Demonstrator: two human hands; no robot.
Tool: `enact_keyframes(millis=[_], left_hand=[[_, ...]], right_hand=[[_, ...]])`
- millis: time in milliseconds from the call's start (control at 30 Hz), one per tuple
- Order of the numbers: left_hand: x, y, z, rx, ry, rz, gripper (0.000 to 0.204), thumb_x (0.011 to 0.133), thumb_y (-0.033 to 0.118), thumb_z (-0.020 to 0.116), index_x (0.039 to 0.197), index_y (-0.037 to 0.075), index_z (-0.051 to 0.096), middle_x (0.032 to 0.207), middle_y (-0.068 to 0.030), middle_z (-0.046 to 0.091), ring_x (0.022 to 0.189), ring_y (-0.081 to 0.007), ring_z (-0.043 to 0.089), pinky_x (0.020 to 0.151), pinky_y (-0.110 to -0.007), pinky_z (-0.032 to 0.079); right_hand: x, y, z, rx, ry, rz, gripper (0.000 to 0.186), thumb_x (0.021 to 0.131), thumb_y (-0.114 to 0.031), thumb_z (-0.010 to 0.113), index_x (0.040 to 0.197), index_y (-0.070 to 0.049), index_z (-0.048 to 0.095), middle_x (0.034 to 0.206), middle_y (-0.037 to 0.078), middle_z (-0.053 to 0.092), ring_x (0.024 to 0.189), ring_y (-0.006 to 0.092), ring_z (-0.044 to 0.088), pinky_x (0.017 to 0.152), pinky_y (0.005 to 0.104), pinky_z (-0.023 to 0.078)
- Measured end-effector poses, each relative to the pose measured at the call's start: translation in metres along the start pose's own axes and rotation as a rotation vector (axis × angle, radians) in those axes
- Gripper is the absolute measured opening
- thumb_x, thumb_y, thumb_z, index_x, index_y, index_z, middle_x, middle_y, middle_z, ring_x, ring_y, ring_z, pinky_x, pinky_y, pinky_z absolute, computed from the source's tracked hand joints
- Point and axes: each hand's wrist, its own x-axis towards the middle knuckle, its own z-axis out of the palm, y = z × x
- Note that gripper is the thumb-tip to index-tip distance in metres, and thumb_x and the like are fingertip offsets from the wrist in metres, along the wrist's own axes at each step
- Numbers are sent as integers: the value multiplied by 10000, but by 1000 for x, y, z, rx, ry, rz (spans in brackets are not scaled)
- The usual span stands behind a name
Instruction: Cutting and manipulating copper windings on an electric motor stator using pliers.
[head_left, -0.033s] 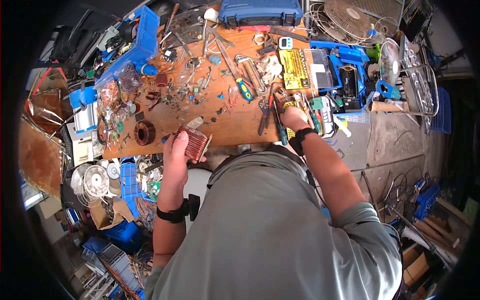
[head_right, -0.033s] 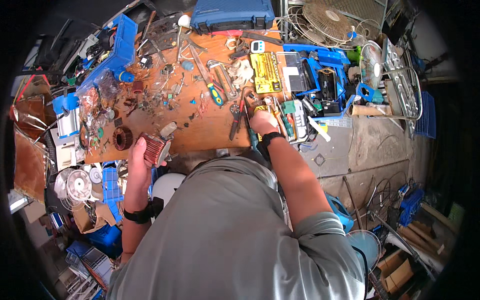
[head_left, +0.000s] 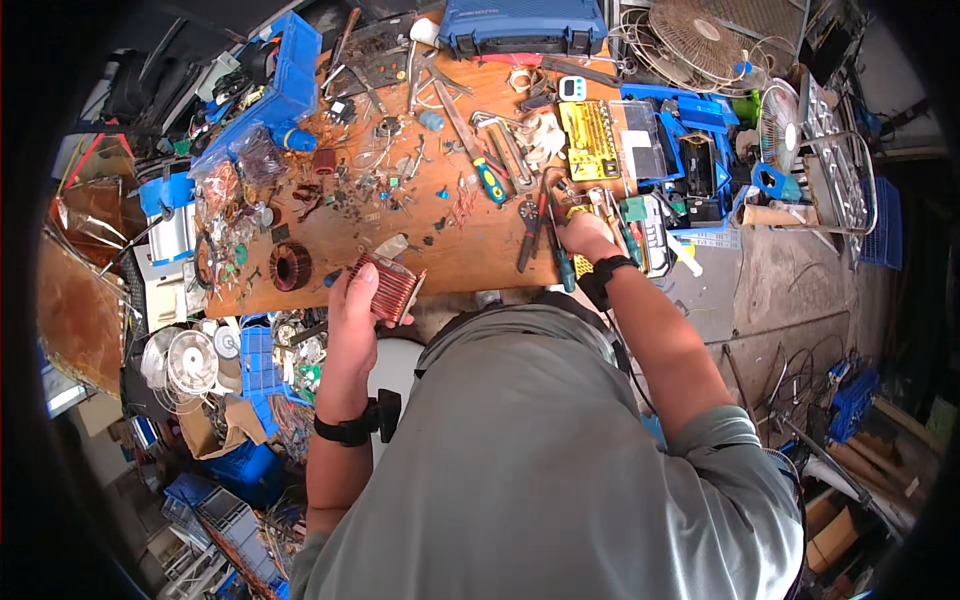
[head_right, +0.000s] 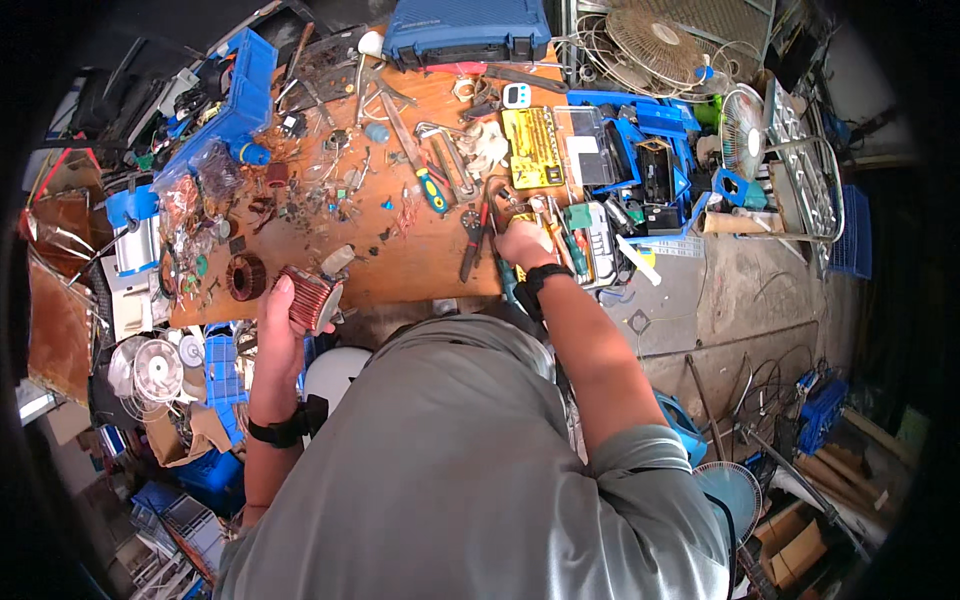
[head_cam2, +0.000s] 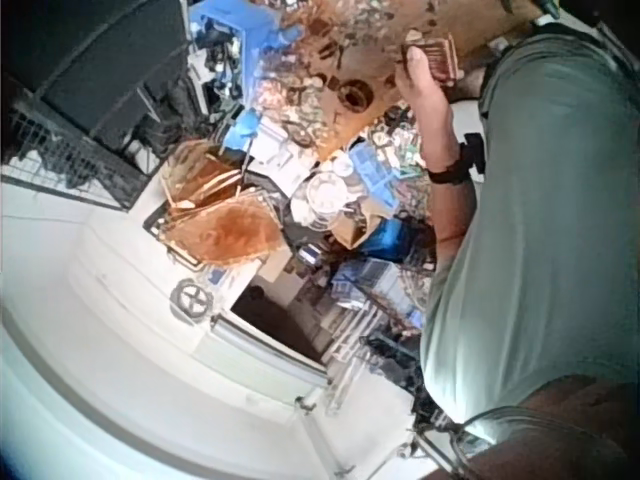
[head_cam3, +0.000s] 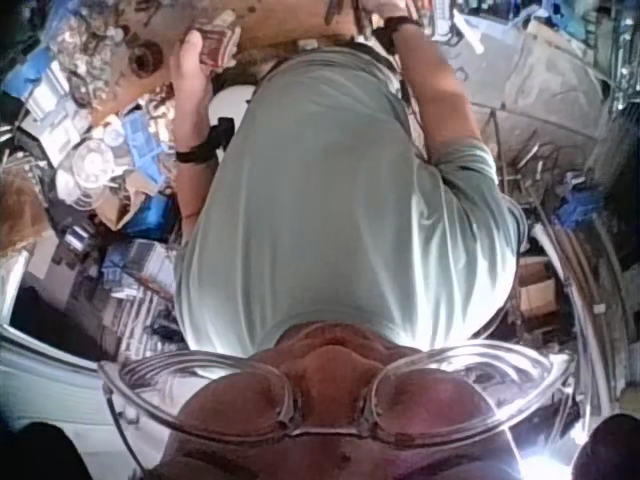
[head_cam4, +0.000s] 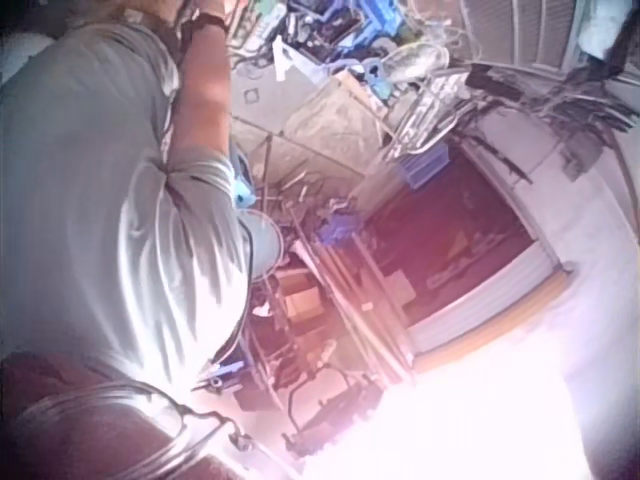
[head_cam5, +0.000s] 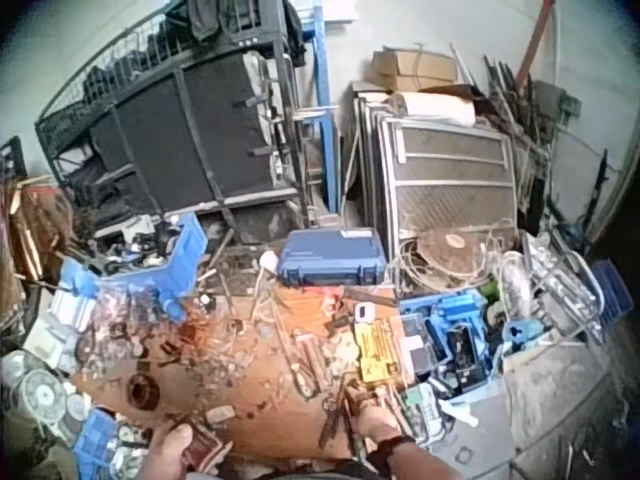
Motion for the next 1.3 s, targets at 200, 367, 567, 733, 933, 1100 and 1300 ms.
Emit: enact_keyframes(millis=[200, 367, 567, 733, 933, 1100, 1300], left_hand=[[0, -3, -3, -165, -27, -3, 459, 1000, 411, 516, 1160, -13, 590, 903, -106, 703, 689, -172, 686, 513, -288, 565], [10, 7, -2, -284, -194, -131, 500, 995, 532, 463, 1140, 71, 594, 974, -153, 731, 747, -266, 731, 475, -318, 566], [16, 24, 21, -341, -346, -163, 490, 990, 547, 465, 1152, 100, 584, 922, -117, 721, 710, -279, 729, 433, -323, 543], [24, 34, 27, -359, -606, -214, 501, 990, 563, 446, 1144, 100, 556, 911, -129, 706, 750, -244, 729, 441, -304, 548], [25, 29, 34, -473, -603, -287, 573, 982, 598, 438, 1207, 87, 565, 871, -218, 713, 695, -343, 728, 386, -342, 548], [22, 21, 40, -422, -607, -326, 602, 982, 617, 425, 1230, 84, 558, 891, -202, 715, 735, -331, 733, 423, -352, 564], [27, 25, 32, -436, -803, -296, 528, 1016, 554, 440, 1201, 74, 563, 973, -155, 723, 741, -236, 727, 498, -322, 581]], right_hand=[[-55, 23, -41, 1335, -233, -394, 511, 793, -89, 572, 1299, -34, 618, 1174, 107, 686, 1140, 271, 635, 952, 363, 499], [-134, 4, -85, 1826, -783, -852, 816, 695, -33, 533, 1488, -214, 456, 1532, 191, 367, 1410, 421, 368, 1085, 606, 394], [-180, -31, -98, 1219, -273, -1016, 490, 627, 26, 555, 1103, -70, 618, 1417, 211, 432, 1333, 363, 441, 1087, 505, 409], [-208, -59, -119, 221, 699, -1109, 424, 548, -60, 638, 972, -72, 638, 1365, 220, 445, 1267, 446, 445, 1050, 557, 397], [-218, -66, -130, 82, 835, -1069, 409, 536, -88, 673, 943, -75, 632, 1335, 232, 460, 1275, 483, 410, 1038, 590, 392], [-223, -77, -121, 57, 928, -1024, 416, 585, -90, 730, 983, -82, 610, 1268, 208, 498, 1191, 444, 464, 971, 559, 403], [-212, -74, -109, 175, 982, -1075, 447, 606, -100, 785, 973, -68, 531, 1049, 135, 560, 941, 322, 539, 874, 472, 407]])
